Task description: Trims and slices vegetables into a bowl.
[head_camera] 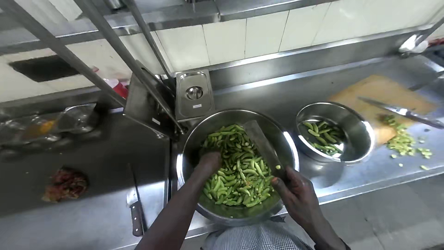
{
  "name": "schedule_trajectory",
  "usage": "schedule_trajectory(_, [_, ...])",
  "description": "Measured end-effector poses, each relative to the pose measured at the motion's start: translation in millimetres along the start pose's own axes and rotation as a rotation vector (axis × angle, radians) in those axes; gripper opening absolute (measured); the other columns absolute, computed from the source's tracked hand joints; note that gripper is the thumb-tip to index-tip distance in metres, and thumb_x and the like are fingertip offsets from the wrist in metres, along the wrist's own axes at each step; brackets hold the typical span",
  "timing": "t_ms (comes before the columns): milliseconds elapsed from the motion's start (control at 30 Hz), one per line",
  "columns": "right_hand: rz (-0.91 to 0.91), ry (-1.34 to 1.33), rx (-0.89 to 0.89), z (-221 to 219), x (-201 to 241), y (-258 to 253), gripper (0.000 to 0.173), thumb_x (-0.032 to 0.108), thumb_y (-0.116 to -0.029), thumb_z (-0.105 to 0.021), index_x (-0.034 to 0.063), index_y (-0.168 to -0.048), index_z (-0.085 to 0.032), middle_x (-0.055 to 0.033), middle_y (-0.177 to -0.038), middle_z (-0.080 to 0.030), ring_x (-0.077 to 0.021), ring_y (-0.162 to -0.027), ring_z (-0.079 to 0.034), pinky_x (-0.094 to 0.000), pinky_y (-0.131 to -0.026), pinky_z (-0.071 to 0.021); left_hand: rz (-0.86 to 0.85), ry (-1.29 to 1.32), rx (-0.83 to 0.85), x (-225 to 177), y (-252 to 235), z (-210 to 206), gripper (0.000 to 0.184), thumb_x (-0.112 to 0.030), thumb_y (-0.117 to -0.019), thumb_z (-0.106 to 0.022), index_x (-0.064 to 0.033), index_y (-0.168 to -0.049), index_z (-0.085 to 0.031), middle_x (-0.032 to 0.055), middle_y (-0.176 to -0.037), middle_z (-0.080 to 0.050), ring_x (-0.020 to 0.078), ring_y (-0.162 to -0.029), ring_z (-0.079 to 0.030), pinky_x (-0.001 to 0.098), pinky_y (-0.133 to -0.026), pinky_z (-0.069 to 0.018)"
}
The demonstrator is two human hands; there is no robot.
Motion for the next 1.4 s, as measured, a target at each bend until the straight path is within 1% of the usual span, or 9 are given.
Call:
schedule_trajectory(333, [-0.022,-0.003,0.014,-4,-1,-6,0.04,0.055,-0.0977,-0.057,0.0164,-0.097,-0.069,0.007,-0.079,-0.062,-0.0042,-0.067,-0.059,-0.0252,-0.059,-0.0531,-0.143,0.29,0.015,5,11,8,0.036,-0.013,-0.0957,-0.065,-0.0087,-0.132,-0.063,0.018,-0.116,-0.069,0.0374,-0.109,-0.066,0.0611,-0.095,-0.0523])
schedule_trajectory(433, [-0.039,-0.006,0.032,-6,-2,-4,0.039,0.055,-0.0978,-0.057,0.0171,-0.097,-0.068,0.0075,-0.077,-0.061,-0.0043,-0.066,-0.059,-0.0245,-0.058,-0.0524,-0.143,0.3,0.049,-9,36,12,0.041,-0.007,-0.0955,-0.066,-0.007,-0.136,-0.06,0.0237,-0.119,-0.068,0.0445,-0.11,-0.065,0.0657,-0.094,-0.0501])
schedule_trajectory(633, [-0.037,0.002,0.06,-11,-2,-7,0.042,0.058,-0.0972,-0.056,0.0178,-0.097,-0.069,0.0075,-0.078,-0.062,-0.0049,-0.066,-0.059,-0.0259,-0.059,-0.0528,-0.212,0.051,0.164,-14,16,-23,0.023,-0.012,-0.0954,-0.066,-0.0077,-0.118,-0.07,0.0183,-0.119,-0.069,0.039,-0.112,-0.065,0.0616,-0.096,-0.0519])
schedule_trajectory(733, [-0.048,-0.004,0.06,-9,-4,-8,0.044,0.059,-0.0973,-0.055,0.0167,-0.097,-0.069,0.0068,-0.078,-0.061,-0.0055,-0.066,-0.059,-0.0266,-0.059,-0.0527,-0.246,0.389,0.091,-19,45,12,0.022,-0.004,-0.098,-0.063,-0.0014,-0.119,-0.07,0.021,-0.118,-0.069,0.0376,-0.108,-0.066,0.0585,-0.095,-0.0517])
schedule_trajectory(833, [-0.074,-0.017,0.064,-8,-9,-7,0.042,0.056,-0.0969,-0.058,0.0161,-0.099,-0.069,0.0061,-0.08,-0.063,-0.0064,-0.069,-0.061,-0.0286,-0.062,-0.0553,-0.37,0.938,0.057,-24,68,28,0.022,-0.003,-0.102,-0.057,-0.0039,-0.122,-0.067,0.0111,-0.119,-0.068,0.0224,-0.092,-0.069,0.0407,-0.084,-0.0588])
schedule_trajectory(967, [-0.078,-0.044,0.128,-18,-7,-9,0.038,0.051,-0.0921,-0.068,0.0145,-0.1,-0.069,0.0045,-0.082,-0.066,-0.0084,-0.072,-0.064,-0.0322,-0.066,-0.0579,-0.522,1.411,0.136,-51,103,30,0.022,-0.003,-0.101,-0.052,-0.0043,-0.109,-0.072,0.0084,-0.113,-0.067,0.0176,-0.083,-0.067,0.0331,-0.077,-0.0598])
schedule_trajectory(1133, [-0.037,-0.063,0.173,-23,5,-10,0.042,0.052,-0.0823,-0.079,0.0151,-0.097,-0.067,0.0058,-0.08,-0.064,-0.0056,-0.072,-0.063,-0.029,-0.066,-0.057,-0.584,1.55,0.196,-74,124,23,0.019,-0.002,-0.0985,-0.056,-0.0044,-0.103,-0.075,0.0096,-0.111,-0.068,0.0158,-0.083,-0.067,0.0315,-0.078,-0.0599])
schedule_trajectory(1300, [-0.02,-0.088,0.243,-27,8,-11,0.039,0.052,-0.0862,-0.077,0.0159,-0.087,-0.063,0.0071,-0.067,-0.057,-0.0032,-0.058,-0.054,-0.0227,-0.053,-0.0486,-0.594,1.624,0.234,-84,130,22,0.015,-0.003,-0.0975,-0.059,-0.0042,-0.098,-0.074,0.0084,-0.092,-0.071,0.0127,-0.079,-0.067,0.0293,-0.078,-0.0588])
schedule_trajectory(1400, [-0.021,-0.113,0.297,-36,12,-7,0.037,0.048,-0.0891,-0.075,0.0123,-0.094,-0.069,0.0027,-0.076,-0.065,-0.008,-0.067,-0.062,-0.0323,-0.063,-0.0565,-0.533,1.593,0.137,-74,136,18,0.015,-0.002,-0.0957,-0.06,-0.007,-0.097,-0.073,0.0024,-0.089,-0.071,0.0093,-0.08,-0.067,0.0276,-0.078,-0.0587])
Point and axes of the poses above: each hand's wrist, its own y-axis away from the middle knuckle, its own z-axis out of the back of the hand, x = y × z, the point moved 8 cm from there along -y, towards the middle knuckle
